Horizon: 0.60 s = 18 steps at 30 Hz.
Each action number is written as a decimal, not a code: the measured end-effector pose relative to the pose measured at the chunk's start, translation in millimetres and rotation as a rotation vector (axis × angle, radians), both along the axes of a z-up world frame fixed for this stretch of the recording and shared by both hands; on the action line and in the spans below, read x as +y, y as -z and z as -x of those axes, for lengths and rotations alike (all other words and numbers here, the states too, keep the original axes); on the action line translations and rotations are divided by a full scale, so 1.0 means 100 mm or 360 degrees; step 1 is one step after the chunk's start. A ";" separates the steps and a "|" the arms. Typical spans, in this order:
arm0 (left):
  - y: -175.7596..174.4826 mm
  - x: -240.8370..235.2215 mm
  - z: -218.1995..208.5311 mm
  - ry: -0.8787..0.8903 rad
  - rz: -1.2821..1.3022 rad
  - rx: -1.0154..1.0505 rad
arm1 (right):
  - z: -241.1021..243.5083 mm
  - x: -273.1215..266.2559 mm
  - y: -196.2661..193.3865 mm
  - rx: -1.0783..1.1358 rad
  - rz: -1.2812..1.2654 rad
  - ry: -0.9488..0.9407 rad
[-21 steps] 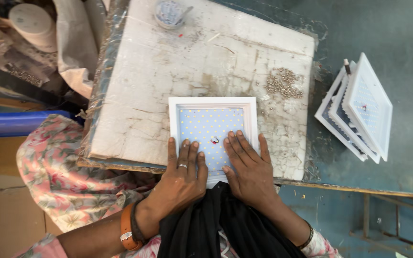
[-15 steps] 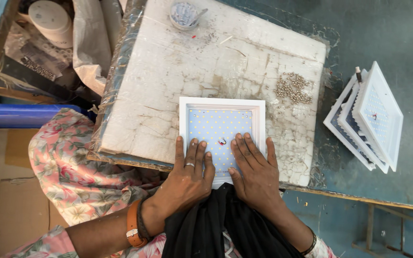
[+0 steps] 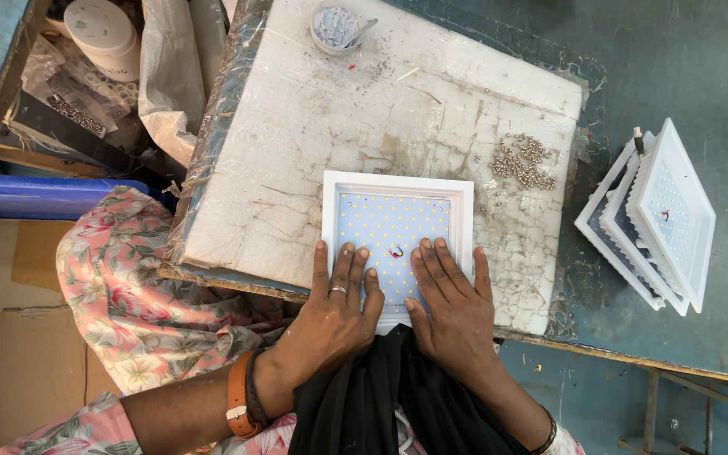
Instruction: The person uses a green electric screwdriver to fasten screws into the corners of white LED light panels. They repeatedly flip the panels over to access the back, tighten the screws, and then place the finished units into a blue bin.
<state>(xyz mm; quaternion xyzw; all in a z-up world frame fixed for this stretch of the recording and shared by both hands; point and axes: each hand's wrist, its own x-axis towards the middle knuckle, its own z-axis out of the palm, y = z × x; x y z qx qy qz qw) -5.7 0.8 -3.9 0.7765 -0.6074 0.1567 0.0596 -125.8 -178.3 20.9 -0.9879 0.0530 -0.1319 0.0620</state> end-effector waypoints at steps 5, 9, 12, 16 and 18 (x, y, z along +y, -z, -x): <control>0.02 0.01 0.00 -0.0013 -0.0018 0.0020 | -0.01 0.00 0.00 -0.0019 -0.0012 -0.0029; -0.11 -0.02 -0.01 -0.0001 -0.0078 -0.0057 | 0.02 0.00 -0.05 -0.0085 -0.0039 -0.0014; -0.34 -0.05 -0.10 0.0073 0.0178 0.0051 | 0.04 0.01 -0.12 -0.0125 -0.0047 -0.0048; -0.68 -0.55 -0.62 0.0157 -0.0460 0.0815 | 0.17 -0.01 -0.22 -0.0171 -0.0280 -0.0023; -0.76 -1.02 -0.89 0.0343 0.0192 0.0637 | 0.30 0.00 -0.26 -0.0340 -0.0519 0.0016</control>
